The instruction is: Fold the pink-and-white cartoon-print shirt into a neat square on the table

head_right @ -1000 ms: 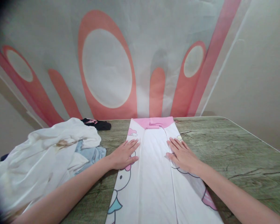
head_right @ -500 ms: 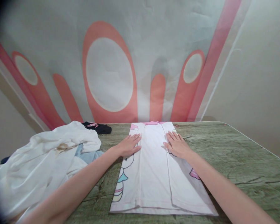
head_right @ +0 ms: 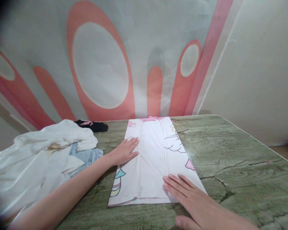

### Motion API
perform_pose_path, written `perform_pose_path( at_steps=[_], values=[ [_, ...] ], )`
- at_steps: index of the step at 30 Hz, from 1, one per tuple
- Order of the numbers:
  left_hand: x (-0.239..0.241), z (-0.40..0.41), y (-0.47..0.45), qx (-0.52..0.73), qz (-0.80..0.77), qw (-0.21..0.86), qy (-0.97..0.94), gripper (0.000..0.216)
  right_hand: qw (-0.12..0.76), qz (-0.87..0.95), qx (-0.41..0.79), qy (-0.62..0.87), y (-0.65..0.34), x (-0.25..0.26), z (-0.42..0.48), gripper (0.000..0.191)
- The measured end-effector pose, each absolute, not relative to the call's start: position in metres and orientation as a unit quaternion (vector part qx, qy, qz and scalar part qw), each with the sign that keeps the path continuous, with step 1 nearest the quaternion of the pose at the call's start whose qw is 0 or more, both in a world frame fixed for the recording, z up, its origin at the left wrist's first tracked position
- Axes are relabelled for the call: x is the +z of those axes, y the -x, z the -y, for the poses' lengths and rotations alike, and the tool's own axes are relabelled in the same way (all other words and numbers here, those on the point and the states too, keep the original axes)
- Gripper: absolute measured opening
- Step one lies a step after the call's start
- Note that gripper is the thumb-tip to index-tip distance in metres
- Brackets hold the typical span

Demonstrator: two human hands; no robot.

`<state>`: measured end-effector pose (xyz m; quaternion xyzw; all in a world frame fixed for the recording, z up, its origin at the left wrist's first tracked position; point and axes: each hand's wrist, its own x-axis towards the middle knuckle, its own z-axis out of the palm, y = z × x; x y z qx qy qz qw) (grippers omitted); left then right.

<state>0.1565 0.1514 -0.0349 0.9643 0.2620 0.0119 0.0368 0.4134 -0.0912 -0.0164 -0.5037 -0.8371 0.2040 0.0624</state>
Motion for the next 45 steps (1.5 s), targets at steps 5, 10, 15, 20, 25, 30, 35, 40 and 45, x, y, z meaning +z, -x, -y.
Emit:
perform_pose_path(
  at_steps=[5,10,15,20,25,30,35,40,45],
  values=[
    [-0.02,-0.118,-0.161,0.04,-0.145,0.097,-0.984,0.046,0.188,0.812,0.18,0.522,-0.408,-0.012,0.079,0.033],
    [-0.02,-0.133,-0.173,0.041,-0.18,0.066,-0.981,0.046,0.197,0.86,0.183,0.433,-0.354,-0.016,0.04,0.015],
    [-0.031,-0.159,-0.179,0.019,-0.223,0.044,-0.974,0.055,0.154,0.874,0.192,0.419,-0.327,-0.02,0.03,0.015],
    [-0.039,-0.163,-0.18,0.006,-0.225,0.049,-0.973,0.059,0.13,0.891,0.135,0.412,-0.329,-0.028,0.027,0.012],
    [-0.042,-0.166,-0.18,0.006,-0.224,0.041,-0.974,0.061,0.138,0.9,0.13,0.393,-0.33,-0.031,0.016,0.014],
    [-0.041,-0.169,-0.183,0.004,-0.227,0.033,-0.973,0.062,0.146,0.886,0.193,0.395,-0.327,-0.025,0.018,0.015],
    [-0.037,-0.169,-0.179,-0.005,-0.216,0.032,-0.976,0.061,0.154,0.865,0.28,0.388,-0.334,-0.007,0.021,0.014],
    [-0.039,-0.174,-0.165,0.019,-0.259,0.014,-0.966,0.06,0.249,0.797,0.143,0.532,-0.405,-0.02,-0.031,0.028],
    [-0.046,-0.182,-0.16,0.016,-0.271,0.013,-0.962,0.065,0.128,0.738,-0.006,0.663,-0.474,-0.068,-0.079,0.06]
  ],
)
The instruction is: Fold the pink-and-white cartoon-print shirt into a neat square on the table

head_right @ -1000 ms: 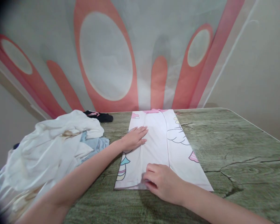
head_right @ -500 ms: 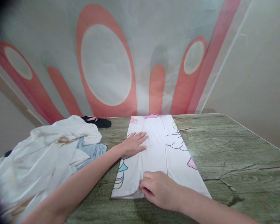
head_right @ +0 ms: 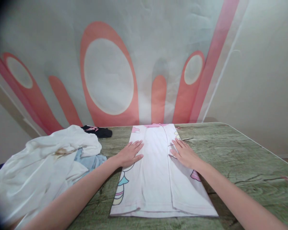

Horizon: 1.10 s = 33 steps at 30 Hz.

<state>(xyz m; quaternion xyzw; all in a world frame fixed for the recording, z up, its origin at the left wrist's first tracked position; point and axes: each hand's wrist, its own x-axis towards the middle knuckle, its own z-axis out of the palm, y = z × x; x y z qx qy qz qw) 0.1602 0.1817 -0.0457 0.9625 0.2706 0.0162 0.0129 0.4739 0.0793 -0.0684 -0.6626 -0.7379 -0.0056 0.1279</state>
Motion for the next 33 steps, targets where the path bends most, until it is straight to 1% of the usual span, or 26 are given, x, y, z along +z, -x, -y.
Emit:
perform_pose_path(
  at_steps=[1,3,8,14,19,21,23,25,27,30,33],
  values=[
    [-0.046,-0.184,-0.161,0.016,-0.27,0.013,-0.963,0.065,0.104,0.733,-0.01,0.672,-0.48,-0.075,-0.083,0.065],
    [-0.047,-0.188,-0.164,0.013,-0.27,0.013,-0.963,0.066,0.074,0.728,-0.014,0.682,-0.485,-0.084,-0.086,0.067],
    [-0.046,-0.2,-0.173,0.002,-0.277,0.022,-0.961,0.067,0.052,0.725,-0.033,0.686,-0.49,-0.081,-0.095,0.066],
    [-0.043,-0.212,-0.183,-0.017,-0.289,0.041,-0.956,0.068,0.06,0.727,-0.093,0.678,-0.499,-0.078,-0.114,0.06],
    [-0.041,-0.223,-0.19,-0.026,-0.301,0.048,-0.952,0.068,0.067,0.724,-0.101,0.679,-0.507,-0.078,-0.128,0.054],
    [-0.042,-0.223,-0.191,-0.023,-0.302,0.043,-0.952,0.068,0.087,0.728,-0.109,0.672,-0.501,-0.071,-0.125,0.047],
    [-0.043,-0.22,-0.191,-0.014,-0.292,0.039,-0.955,0.067,0.126,0.74,-0.106,0.652,-0.486,-0.062,-0.115,0.036],
    [-0.045,-0.215,-0.191,-0.004,-0.275,0.038,-0.961,0.066,0.174,0.772,-0.07,0.607,-0.461,-0.052,-0.099,0.026],
    [-0.046,-0.211,-0.191,0.001,-0.263,0.037,-0.964,0.064,0.208,0.824,0.012,0.527,-0.433,-0.043,-0.08,0.021],
    [-0.047,-0.207,-0.191,-0.002,-0.265,0.032,-0.964,0.063,0.226,0.87,0.155,0.409,-0.398,-0.035,-0.056,0.014],
    [-0.046,-0.207,-0.191,-0.01,-0.269,0.027,-0.963,0.064,0.248,0.87,0.208,0.372,-0.384,-0.034,-0.044,0.007]
  ],
)
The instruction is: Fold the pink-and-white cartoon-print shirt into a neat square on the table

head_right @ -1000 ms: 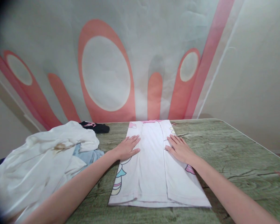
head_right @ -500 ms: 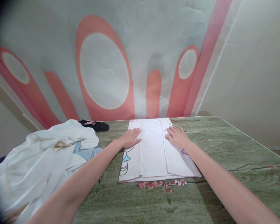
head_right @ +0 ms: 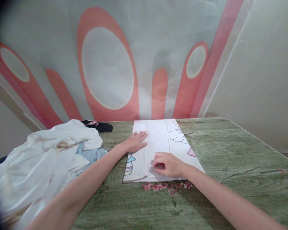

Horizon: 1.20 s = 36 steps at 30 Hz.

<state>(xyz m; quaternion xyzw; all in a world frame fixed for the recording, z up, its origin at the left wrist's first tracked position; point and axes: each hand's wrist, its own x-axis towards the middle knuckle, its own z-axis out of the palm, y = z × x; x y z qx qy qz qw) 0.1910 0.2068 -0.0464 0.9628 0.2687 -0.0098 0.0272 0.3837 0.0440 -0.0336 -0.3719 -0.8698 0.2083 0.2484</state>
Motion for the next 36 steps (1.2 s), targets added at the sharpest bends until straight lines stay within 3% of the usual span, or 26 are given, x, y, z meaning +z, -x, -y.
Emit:
perform_pose_path(
  at_steps=[14,23,36],
  values=[
    [-0.045,-0.206,-0.192,-0.001,-0.268,0.029,-0.963,0.064,0.195,0.903,0.135,0.358,-0.378,-0.031,-0.027,0.013],
    [-0.038,-0.203,-0.195,0.011,-0.265,0.041,-0.963,0.061,0.237,0.896,0.135,0.351,-0.377,-0.039,-0.029,0.012],
    [-0.045,-0.209,-0.199,-0.01,-0.302,0.04,-0.952,0.065,0.224,0.913,-0.015,0.341,-0.374,-0.039,-0.021,0.012]
  ],
)
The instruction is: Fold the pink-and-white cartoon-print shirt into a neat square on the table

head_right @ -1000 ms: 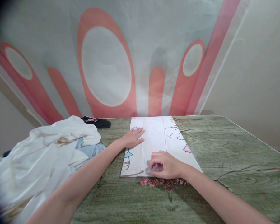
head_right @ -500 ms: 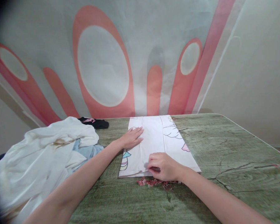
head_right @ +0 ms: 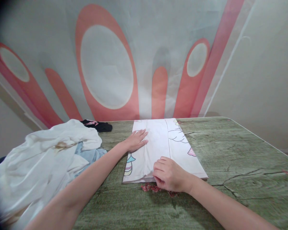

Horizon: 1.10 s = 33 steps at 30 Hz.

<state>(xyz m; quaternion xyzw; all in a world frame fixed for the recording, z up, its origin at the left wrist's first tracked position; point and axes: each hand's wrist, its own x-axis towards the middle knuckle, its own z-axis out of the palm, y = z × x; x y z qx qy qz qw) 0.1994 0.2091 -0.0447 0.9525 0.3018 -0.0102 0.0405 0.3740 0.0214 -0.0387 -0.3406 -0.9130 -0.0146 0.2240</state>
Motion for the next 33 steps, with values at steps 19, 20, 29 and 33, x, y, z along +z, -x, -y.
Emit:
perform_pose_path(
  at_steps=[19,20,29,33],
  values=[
    [-0.039,-0.185,-0.187,-0.017,-0.278,0.024,-0.96,0.069,0.25,0.837,0.162,0.459,-0.41,-0.016,-0.035,0.028],
    [-0.038,-0.178,-0.182,-0.014,-0.271,0.025,-0.962,0.068,0.261,0.814,0.115,0.507,-0.423,-0.021,-0.042,0.034],
    [-0.014,-0.109,-0.145,-0.043,-0.177,0.096,-0.979,0.051,0.077,0.752,-0.017,0.654,-0.476,-0.084,-0.049,0.063],
    [-0.001,-0.103,-0.141,-0.059,-0.155,0.127,-0.978,0.062,0.064,0.752,-0.016,0.655,-0.472,-0.08,-0.036,0.062]
  ],
)
